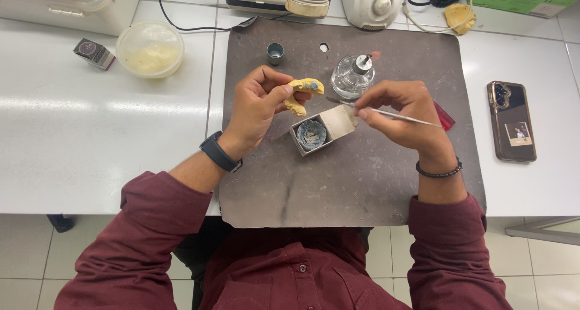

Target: The person holds a dental cast with a partial denture framework in one hand and uses a heated wax spatula to apply and shape wax around the framework, repeatedly dipping the instrument and working along the teeth. A small alcohol lamp and lighter sit on the bench beside the work mat.

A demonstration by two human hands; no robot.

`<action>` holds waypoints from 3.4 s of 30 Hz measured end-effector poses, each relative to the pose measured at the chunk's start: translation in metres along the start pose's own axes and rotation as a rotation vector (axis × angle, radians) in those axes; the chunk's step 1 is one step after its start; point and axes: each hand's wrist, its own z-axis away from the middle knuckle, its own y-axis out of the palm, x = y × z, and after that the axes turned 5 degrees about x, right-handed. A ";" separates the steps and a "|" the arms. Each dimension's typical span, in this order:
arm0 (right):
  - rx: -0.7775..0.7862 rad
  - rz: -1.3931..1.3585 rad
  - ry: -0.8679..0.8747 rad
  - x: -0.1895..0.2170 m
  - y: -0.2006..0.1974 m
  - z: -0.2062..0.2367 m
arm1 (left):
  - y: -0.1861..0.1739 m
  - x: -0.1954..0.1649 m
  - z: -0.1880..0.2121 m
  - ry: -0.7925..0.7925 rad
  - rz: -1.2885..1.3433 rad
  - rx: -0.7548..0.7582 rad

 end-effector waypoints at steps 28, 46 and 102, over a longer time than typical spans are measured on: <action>0.115 0.110 -0.011 0.013 0.044 -0.012 | 0.002 -0.002 0.000 0.037 -0.018 -0.038; -0.093 -0.220 0.075 0.004 0.022 -0.005 | 0.003 0.002 0.002 0.099 -0.030 0.059; -0.213 -0.477 0.056 -0.002 0.036 -0.007 | 0.009 0.003 0.010 0.128 -0.336 0.157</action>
